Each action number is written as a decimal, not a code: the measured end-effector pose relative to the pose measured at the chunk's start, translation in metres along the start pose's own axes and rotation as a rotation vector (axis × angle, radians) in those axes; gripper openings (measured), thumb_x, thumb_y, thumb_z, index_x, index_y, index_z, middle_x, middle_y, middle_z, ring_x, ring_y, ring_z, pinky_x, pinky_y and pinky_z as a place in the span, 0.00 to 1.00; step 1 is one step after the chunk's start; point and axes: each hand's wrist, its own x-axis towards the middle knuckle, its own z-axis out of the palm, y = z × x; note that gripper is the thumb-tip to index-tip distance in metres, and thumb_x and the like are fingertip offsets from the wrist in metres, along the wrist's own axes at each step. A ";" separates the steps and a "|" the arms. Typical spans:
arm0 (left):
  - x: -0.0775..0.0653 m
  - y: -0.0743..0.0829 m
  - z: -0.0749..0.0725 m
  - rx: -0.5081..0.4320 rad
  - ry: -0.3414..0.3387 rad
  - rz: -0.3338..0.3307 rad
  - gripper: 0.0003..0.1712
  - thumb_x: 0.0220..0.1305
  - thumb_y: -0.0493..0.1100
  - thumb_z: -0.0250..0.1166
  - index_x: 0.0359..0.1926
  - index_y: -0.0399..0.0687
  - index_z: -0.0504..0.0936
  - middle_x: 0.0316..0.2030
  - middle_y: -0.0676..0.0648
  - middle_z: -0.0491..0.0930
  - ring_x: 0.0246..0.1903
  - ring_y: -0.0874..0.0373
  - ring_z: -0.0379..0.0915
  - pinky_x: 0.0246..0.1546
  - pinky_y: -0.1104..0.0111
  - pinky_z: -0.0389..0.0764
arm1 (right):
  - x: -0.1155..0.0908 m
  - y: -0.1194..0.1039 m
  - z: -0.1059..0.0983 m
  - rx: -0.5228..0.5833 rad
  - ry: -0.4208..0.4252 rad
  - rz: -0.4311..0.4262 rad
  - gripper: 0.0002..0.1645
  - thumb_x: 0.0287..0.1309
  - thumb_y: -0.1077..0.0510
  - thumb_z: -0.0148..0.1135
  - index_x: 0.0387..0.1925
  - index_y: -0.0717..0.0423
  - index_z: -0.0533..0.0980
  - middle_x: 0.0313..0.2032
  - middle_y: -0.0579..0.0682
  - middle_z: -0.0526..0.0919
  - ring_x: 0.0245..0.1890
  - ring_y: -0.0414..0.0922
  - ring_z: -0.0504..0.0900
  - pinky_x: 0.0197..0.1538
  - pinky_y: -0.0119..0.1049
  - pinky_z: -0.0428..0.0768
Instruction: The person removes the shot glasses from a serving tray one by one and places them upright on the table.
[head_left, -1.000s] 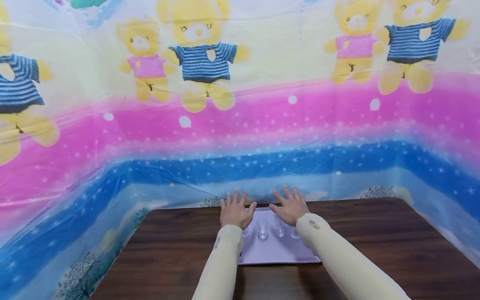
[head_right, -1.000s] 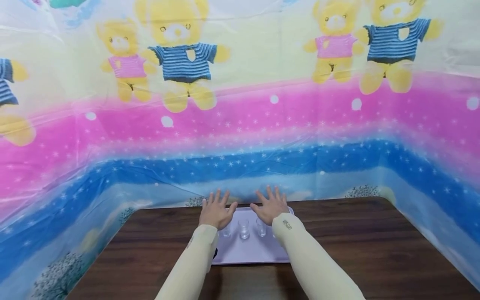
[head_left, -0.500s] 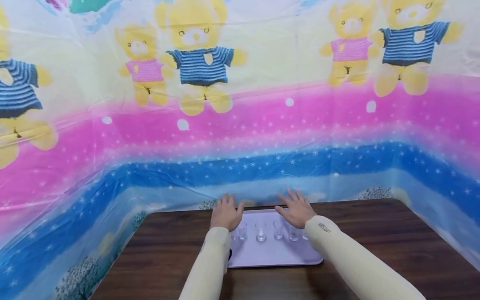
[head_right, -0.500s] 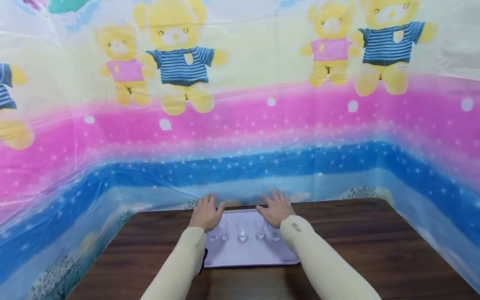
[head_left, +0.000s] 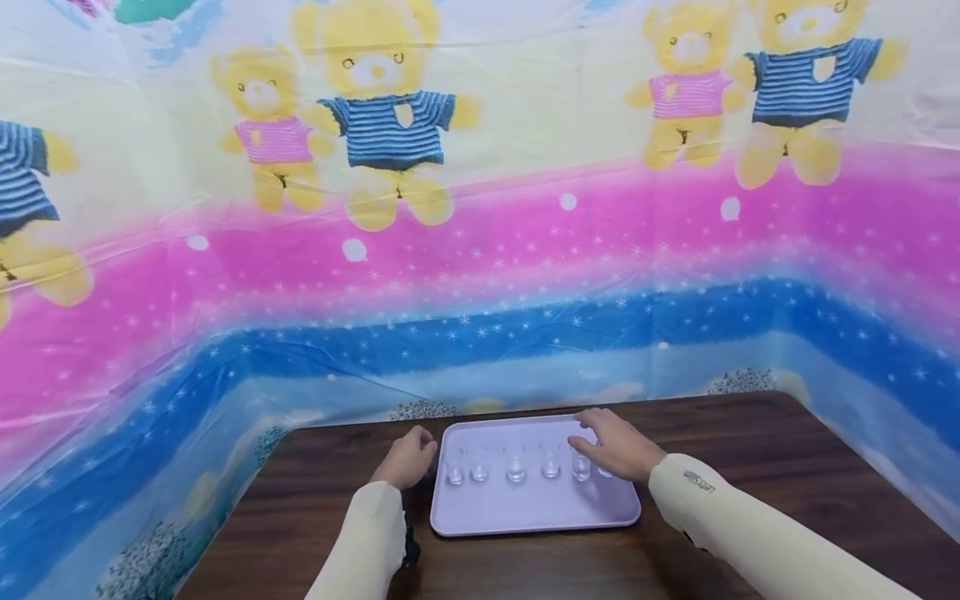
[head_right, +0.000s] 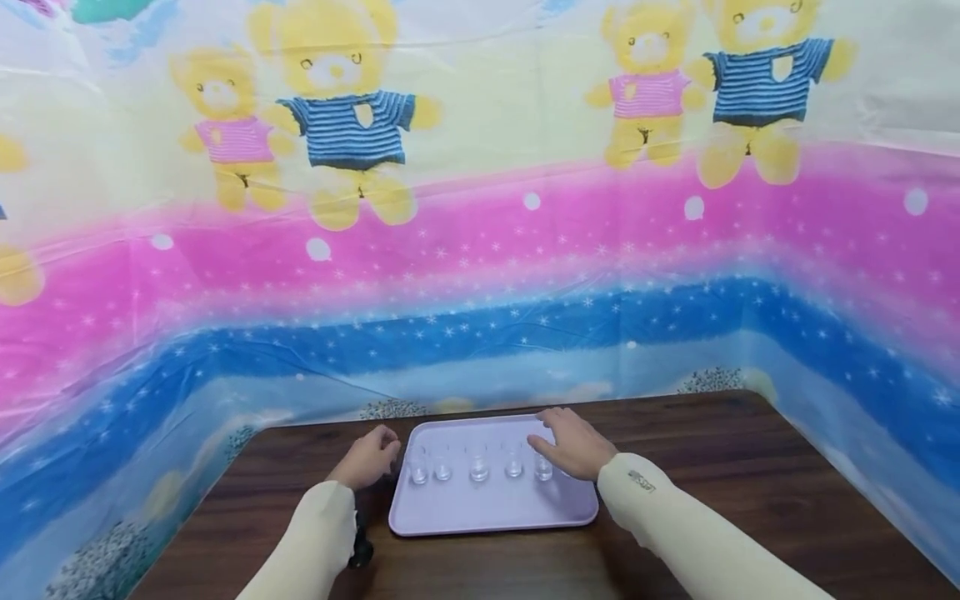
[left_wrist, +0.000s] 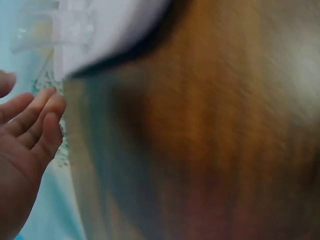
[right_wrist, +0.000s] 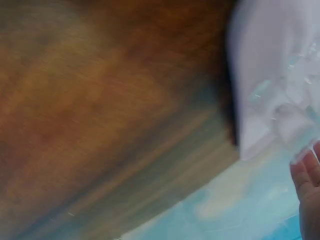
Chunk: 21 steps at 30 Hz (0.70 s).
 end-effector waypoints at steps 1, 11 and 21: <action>-0.001 -0.005 0.001 -0.012 -0.021 0.002 0.14 0.70 0.40 0.51 0.51 0.35 0.70 0.30 0.44 0.76 0.25 0.56 0.72 0.27 0.61 0.74 | -0.002 0.004 0.000 0.012 0.009 0.000 0.32 0.63 0.41 0.53 0.60 0.56 0.70 0.54 0.53 0.74 0.57 0.52 0.71 0.57 0.52 0.67; -0.010 -0.018 0.008 -0.047 -0.094 0.038 0.10 0.64 0.37 0.59 0.44 0.35 0.75 0.27 0.47 0.76 0.23 0.57 0.73 0.26 0.65 0.75 | -0.018 0.038 -0.009 -0.068 0.090 -0.053 0.21 0.51 0.49 0.67 0.45 0.55 0.76 0.37 0.47 0.75 0.37 0.42 0.71 0.42 0.43 0.73; -0.008 -0.024 0.012 0.052 -0.114 0.103 0.05 0.63 0.38 0.60 0.31 0.41 0.80 0.22 0.50 0.74 0.22 0.59 0.70 0.25 0.66 0.72 | -0.019 0.045 -0.012 -0.045 0.064 -0.070 0.16 0.49 0.53 0.70 0.39 0.57 0.78 0.31 0.45 0.74 0.32 0.43 0.73 0.37 0.39 0.74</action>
